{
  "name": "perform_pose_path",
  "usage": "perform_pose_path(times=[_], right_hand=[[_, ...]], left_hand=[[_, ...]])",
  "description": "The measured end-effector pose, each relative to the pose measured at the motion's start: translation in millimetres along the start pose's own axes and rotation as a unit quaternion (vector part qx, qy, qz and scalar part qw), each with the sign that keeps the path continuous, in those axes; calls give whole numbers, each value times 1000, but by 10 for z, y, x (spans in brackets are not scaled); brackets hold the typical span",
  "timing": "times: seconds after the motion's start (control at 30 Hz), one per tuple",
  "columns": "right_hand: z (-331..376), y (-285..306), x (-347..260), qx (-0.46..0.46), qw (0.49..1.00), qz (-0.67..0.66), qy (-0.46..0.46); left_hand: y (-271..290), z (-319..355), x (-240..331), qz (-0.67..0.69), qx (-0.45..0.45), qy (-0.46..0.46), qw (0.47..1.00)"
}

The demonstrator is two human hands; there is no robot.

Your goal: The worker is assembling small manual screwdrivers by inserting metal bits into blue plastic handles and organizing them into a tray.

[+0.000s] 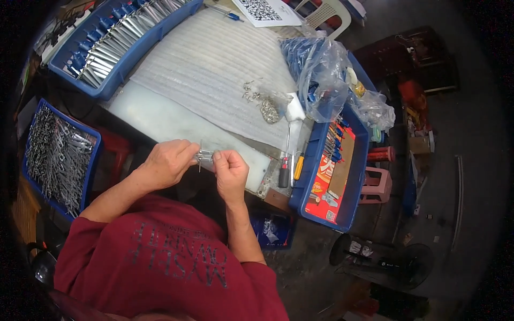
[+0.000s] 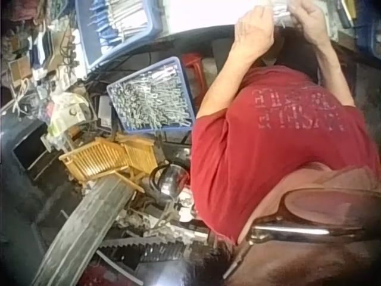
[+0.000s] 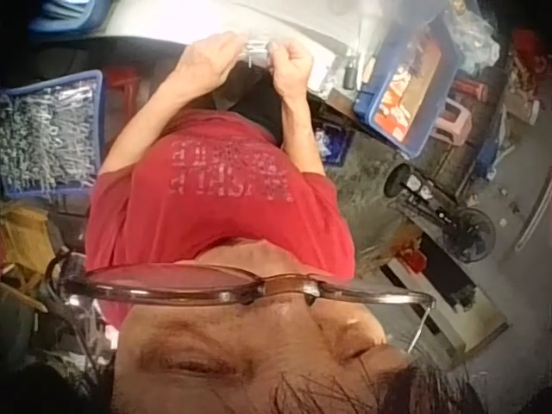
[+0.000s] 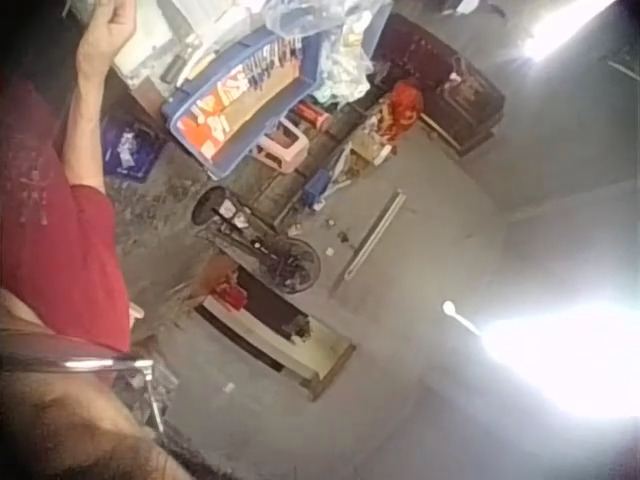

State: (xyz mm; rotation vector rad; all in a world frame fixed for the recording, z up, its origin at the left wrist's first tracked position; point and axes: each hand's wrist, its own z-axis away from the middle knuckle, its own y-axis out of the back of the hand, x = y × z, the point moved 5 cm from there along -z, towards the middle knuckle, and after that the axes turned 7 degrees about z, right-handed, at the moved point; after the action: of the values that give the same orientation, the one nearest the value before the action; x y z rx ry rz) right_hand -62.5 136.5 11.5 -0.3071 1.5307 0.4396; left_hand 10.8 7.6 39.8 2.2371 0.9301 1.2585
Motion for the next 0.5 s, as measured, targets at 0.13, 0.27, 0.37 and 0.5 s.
perform_pose_path(times=[0.13, 0.27, 0.37, 0.5], right_hand=[[-11, -4, -15, 21, 999, -26, -26], [-26, 51, 18, 29, 999, -30, -33], [-56, 70, 76, 30, 999, -29, -26], [-106, 96, 48, 27, 999, -10, -23]], left_hand=[[-49, -22, -19, 8, 5, 4, 1000], [-81, -49, -33, 12, 6, -9, 1000], [-94, -78, -72, 14, 4, -25, 1000], [-100, -146, -118, 13, 1, -45, 999]])
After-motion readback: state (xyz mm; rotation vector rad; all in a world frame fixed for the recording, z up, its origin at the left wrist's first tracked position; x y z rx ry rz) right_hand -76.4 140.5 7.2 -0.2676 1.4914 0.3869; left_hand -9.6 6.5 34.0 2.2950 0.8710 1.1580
